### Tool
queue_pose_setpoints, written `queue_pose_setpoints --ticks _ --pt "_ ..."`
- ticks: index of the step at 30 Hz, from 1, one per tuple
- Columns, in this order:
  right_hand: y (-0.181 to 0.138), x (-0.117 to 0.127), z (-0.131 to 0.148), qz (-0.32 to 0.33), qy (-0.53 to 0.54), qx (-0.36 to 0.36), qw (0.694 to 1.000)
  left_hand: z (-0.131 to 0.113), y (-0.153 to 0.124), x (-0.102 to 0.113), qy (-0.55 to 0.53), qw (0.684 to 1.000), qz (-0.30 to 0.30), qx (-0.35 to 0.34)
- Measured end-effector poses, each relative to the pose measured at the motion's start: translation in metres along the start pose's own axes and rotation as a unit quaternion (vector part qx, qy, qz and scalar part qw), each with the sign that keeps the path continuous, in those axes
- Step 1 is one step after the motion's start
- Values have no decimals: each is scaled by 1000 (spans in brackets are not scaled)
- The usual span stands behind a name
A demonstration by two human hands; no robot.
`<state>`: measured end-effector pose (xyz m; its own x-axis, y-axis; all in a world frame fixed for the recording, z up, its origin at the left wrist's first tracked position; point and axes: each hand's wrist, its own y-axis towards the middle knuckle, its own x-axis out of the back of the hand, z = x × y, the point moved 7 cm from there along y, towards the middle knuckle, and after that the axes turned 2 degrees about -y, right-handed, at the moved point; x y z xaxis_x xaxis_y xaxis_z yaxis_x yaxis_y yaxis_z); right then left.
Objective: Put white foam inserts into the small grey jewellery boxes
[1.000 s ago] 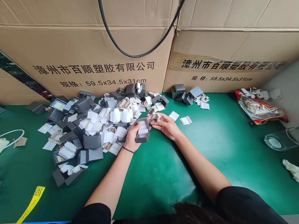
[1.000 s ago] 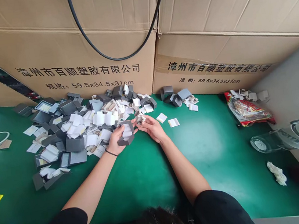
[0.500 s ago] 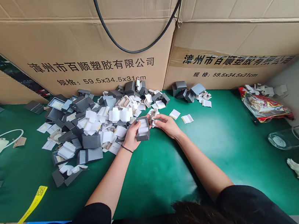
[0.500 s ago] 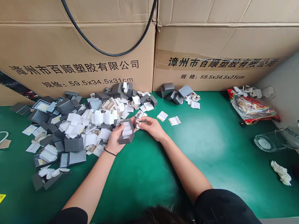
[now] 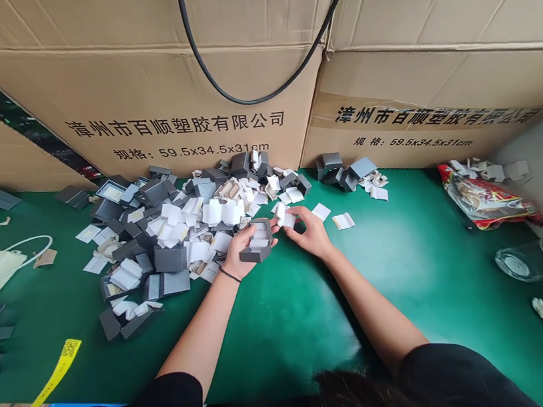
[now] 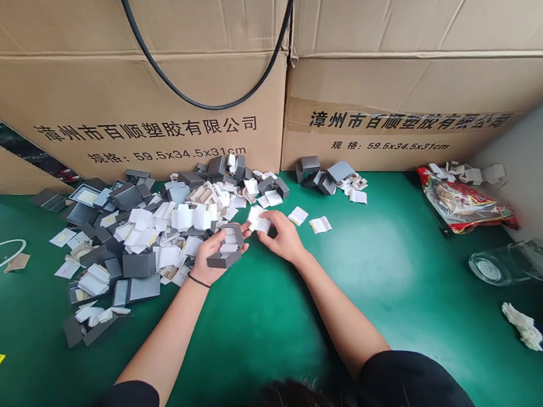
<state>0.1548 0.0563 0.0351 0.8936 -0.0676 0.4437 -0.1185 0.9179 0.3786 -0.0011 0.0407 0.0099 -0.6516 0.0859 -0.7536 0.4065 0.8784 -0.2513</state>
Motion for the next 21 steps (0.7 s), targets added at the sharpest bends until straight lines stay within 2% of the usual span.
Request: queue_pose_setpoints --ticks 3,6,14,21 --pt "-2 0 11 11 -73 81 994 1 2 5 -27 999 -19 15" --pt "-3 -3 14 28 -113 115 986 1 3 7 -31 999 -32 16" --pt "-5 -8 11 52 -185 114 975 3 1 4 -28 998 -40 28" --pt "-3 -3 11 13 -151 105 983 3 3 3 -25 998 -49 28"
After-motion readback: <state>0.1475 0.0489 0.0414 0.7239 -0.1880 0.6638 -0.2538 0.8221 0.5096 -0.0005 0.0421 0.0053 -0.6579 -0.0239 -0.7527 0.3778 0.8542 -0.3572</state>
